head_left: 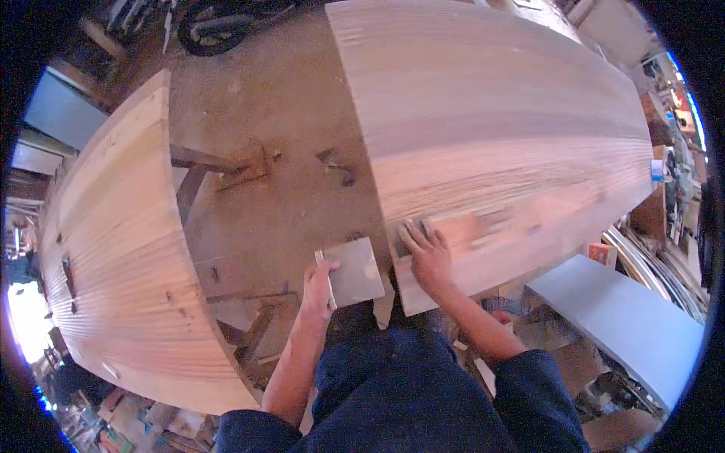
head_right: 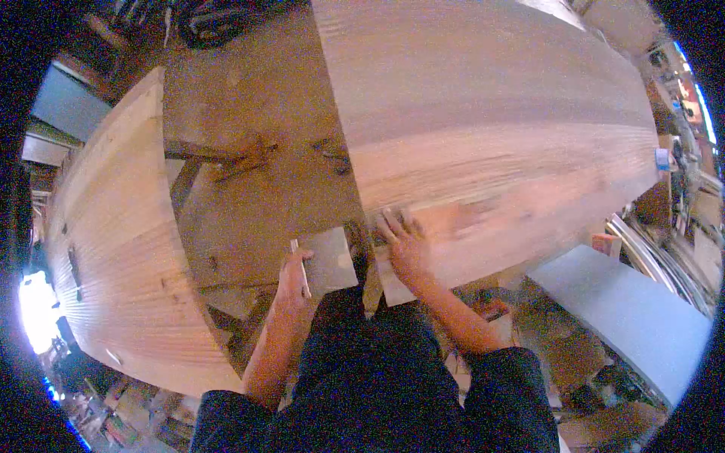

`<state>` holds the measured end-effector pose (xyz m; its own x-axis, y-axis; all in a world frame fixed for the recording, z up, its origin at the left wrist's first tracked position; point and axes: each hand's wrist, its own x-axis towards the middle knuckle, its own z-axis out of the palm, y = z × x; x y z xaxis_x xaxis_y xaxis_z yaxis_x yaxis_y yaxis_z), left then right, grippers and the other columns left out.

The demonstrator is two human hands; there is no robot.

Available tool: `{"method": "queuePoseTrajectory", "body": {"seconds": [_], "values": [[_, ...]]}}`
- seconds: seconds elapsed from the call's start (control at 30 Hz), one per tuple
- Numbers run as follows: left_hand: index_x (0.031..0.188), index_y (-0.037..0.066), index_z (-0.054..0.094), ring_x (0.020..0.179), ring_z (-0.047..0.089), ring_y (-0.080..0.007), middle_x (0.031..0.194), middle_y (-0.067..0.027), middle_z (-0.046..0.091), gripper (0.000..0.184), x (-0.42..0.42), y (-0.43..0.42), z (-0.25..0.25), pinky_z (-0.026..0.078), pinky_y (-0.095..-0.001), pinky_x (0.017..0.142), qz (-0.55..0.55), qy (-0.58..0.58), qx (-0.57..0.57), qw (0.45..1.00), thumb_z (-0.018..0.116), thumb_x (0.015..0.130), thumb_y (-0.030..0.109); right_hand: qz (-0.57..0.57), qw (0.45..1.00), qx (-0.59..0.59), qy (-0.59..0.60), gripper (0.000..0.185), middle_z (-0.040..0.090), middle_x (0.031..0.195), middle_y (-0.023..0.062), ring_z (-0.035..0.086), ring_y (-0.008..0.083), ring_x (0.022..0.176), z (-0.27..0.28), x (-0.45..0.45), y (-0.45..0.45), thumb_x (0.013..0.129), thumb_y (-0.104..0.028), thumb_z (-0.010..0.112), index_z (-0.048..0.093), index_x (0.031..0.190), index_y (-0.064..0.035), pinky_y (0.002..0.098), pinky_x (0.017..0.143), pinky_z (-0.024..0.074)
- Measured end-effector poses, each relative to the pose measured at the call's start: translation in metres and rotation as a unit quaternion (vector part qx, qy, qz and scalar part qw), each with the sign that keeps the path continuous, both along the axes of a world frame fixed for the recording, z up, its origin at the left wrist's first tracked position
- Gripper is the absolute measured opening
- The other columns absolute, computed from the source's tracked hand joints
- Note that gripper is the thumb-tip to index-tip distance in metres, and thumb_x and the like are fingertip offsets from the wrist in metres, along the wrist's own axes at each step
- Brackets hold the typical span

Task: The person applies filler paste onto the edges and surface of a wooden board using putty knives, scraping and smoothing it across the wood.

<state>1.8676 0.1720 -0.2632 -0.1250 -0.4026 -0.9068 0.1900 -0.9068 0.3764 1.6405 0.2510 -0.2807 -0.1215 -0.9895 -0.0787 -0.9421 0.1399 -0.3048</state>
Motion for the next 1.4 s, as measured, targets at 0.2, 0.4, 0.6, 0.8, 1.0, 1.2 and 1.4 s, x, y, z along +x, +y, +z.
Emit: {"method": "queuePoseTrajectory", "body": {"seconds": [0.2,0.4,0.6,0.8,1.0,1.2,1.4], "values": [[0.08,-0.001,0.061,0.065,0.056,-0.0106,0.074,-0.0026,0.06,0.017,-0.007,-0.038,0.044,0.046,-0.0279,0.056,-0.105,-0.034,-0.189,0.976,0.057,0.081,0.015,0.146,0.98,-0.055,-0.124,0.048,0.056,0.127,0.0035,0.048,0.0266,0.119,0.114,-0.008,-0.026,0.071,-0.007,0.054,0.062,0.117,-0.0183,0.0453,0.1,0.033],[0.078,-0.001,0.061,0.065,0.049,-0.0057,0.07,0.0024,0.056,0.018,-0.012,-0.053,0.044,0.041,-0.0262,0.054,-0.198,-0.062,-0.33,0.921,0.053,0.084,0.014,0.201,0.972,0.018,-0.12,0.05,0.057,0.125,0.0049,0.05,0.0276,0.117,0.098,0.015,-0.034,0.069,-0.011,0.061,0.06,0.119,-0.0176,0.0448,0.098,0.0364],[0.076,0.0,0.06,0.064,0.05,-0.0069,0.069,0.0022,0.057,0.017,-0.024,-0.059,0.03,0.041,-0.0262,0.054,-0.081,-0.128,-0.342,0.927,0.053,0.082,0.014,-0.059,0.96,-0.019,-0.272,0.023,0.067,0.1,0.0069,0.062,0.026,0.095,0.113,0.02,0.003,0.078,-0.013,0.058,0.068,0.098,-0.0119,0.0344,0.084,0.0463],[0.078,0.0,0.061,0.061,0.057,-0.0147,0.069,-0.0035,0.058,0.02,-0.003,-0.031,0.004,0.046,-0.0282,0.056,-0.043,-0.018,-0.153,0.987,0.061,0.077,0.02,-0.426,0.684,0.052,-0.59,0.028,0.066,0.098,0.0072,0.061,0.019,0.092,0.043,-0.027,0.042,0.079,-0.007,0.053,0.065,0.104,-0.0017,0.0288,0.084,0.0456],[0.083,0.0,0.06,0.067,0.059,-0.0185,0.074,-0.0071,0.058,0.025,0.013,0.013,-0.042,0.049,-0.0323,0.061,0.013,-0.023,0.034,0.999,0.064,0.074,0.023,-0.009,0.992,-0.086,-0.088,0.048,0.056,0.12,0.0178,0.051,0.0345,0.116,0.041,-0.006,0.009,0.073,0.001,0.048,0.056,0.12,-0.0012,0.0418,0.1,0.039],[0.093,-0.002,0.057,0.071,0.06,-0.0218,0.081,-0.0102,0.059,0.033,0.025,0.02,-0.021,0.05,-0.0346,0.064,-0.058,-0.026,0.027,0.998,0.065,0.072,0.023,0.001,0.999,-0.048,-0.015,0.054,0.049,0.132,0.0149,0.041,0.0332,0.127,0.019,0.005,-0.01,0.076,-0.001,0.05,0.049,0.129,-0.0038,0.045,0.107,0.0298],[0.097,-0.001,0.052,0.073,0.059,-0.0217,0.084,-0.0113,0.058,0.036,0.019,0.027,0.008,0.051,-0.0339,0.065,0.006,-0.068,0.009,0.998,0.065,0.072,0.022,0.016,0.997,0.073,0.025,0.056,0.047,0.136,0.0119,0.04,0.0326,0.128,0.027,-0.017,-0.008,0.076,-0.001,0.052,0.046,0.132,-0.0049,0.0434,0.107,0.0309]]}}
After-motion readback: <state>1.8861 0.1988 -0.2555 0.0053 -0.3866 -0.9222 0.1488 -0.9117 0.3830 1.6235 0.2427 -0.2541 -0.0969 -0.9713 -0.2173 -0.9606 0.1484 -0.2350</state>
